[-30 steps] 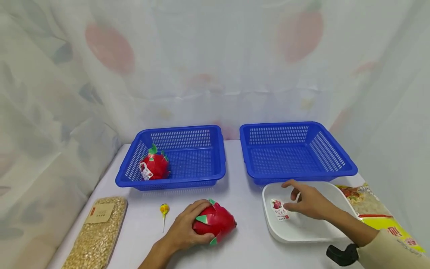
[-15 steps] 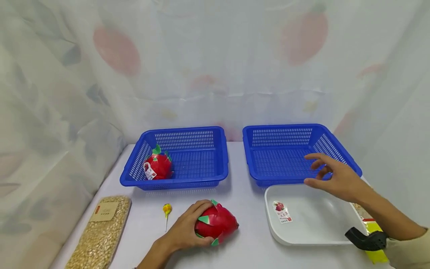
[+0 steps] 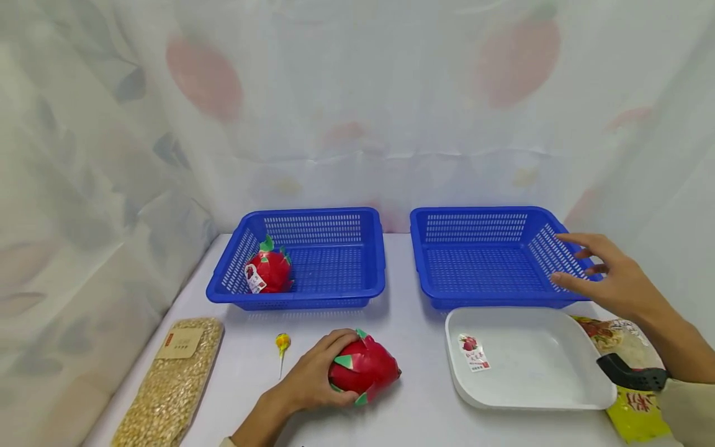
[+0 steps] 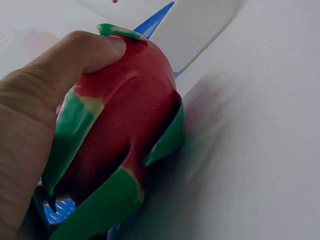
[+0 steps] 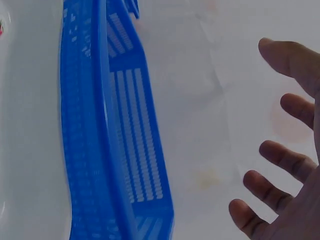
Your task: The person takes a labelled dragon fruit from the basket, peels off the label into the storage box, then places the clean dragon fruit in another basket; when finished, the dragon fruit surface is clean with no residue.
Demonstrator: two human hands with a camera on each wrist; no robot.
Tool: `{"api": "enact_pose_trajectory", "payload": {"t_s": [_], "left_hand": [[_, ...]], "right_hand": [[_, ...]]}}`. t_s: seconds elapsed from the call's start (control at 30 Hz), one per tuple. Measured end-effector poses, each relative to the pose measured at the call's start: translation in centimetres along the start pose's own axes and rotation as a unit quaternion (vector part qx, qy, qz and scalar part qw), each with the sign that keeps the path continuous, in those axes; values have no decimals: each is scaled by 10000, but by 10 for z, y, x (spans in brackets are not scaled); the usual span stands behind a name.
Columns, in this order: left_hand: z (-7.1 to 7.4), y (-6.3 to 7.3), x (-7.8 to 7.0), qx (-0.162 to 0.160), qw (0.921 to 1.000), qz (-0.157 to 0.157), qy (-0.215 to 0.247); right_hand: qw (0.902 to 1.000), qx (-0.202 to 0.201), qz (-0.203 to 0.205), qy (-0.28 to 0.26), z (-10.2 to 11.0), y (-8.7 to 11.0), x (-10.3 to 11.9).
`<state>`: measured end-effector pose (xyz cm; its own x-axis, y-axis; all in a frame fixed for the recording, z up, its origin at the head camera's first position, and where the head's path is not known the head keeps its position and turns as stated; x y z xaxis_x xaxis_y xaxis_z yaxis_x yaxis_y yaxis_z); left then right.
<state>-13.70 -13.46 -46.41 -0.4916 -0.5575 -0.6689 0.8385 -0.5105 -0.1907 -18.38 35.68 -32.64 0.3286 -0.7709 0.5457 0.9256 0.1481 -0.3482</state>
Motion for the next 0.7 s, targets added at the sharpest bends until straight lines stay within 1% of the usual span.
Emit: {"api": "enact_pose_trajectory", "payload": {"t_s": [0.2,0.3,0.47,0.7], "left_hand": [[-1,0,1,-17,10000,-49,9],[-1,-1,1,-43,9999,-92,-23],[0,-2,0,-10,9999,-87,-104],[3,-2,-1,228,9997,56,-119]], "right_hand": [[9996,-240,-120,-71,0,-1,-32],[9994,-240,-250,23,-2,0,-47],[9986,93,-495,167,-6,3,-72],[9939,784,-749,179,-17,7,-98]]}}
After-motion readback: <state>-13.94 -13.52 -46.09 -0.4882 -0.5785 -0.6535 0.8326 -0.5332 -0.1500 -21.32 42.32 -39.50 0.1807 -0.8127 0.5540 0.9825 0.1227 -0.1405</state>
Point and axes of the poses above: each hand's wrist, its own y-axis away from the middle knuckle, its own z-axis out of the back of the hand, x = y × z, the point moved 1 cm from there along -y, towards the middle knuckle, and after that the axes turned 2 degrees about -x, right-handed, at the moved point
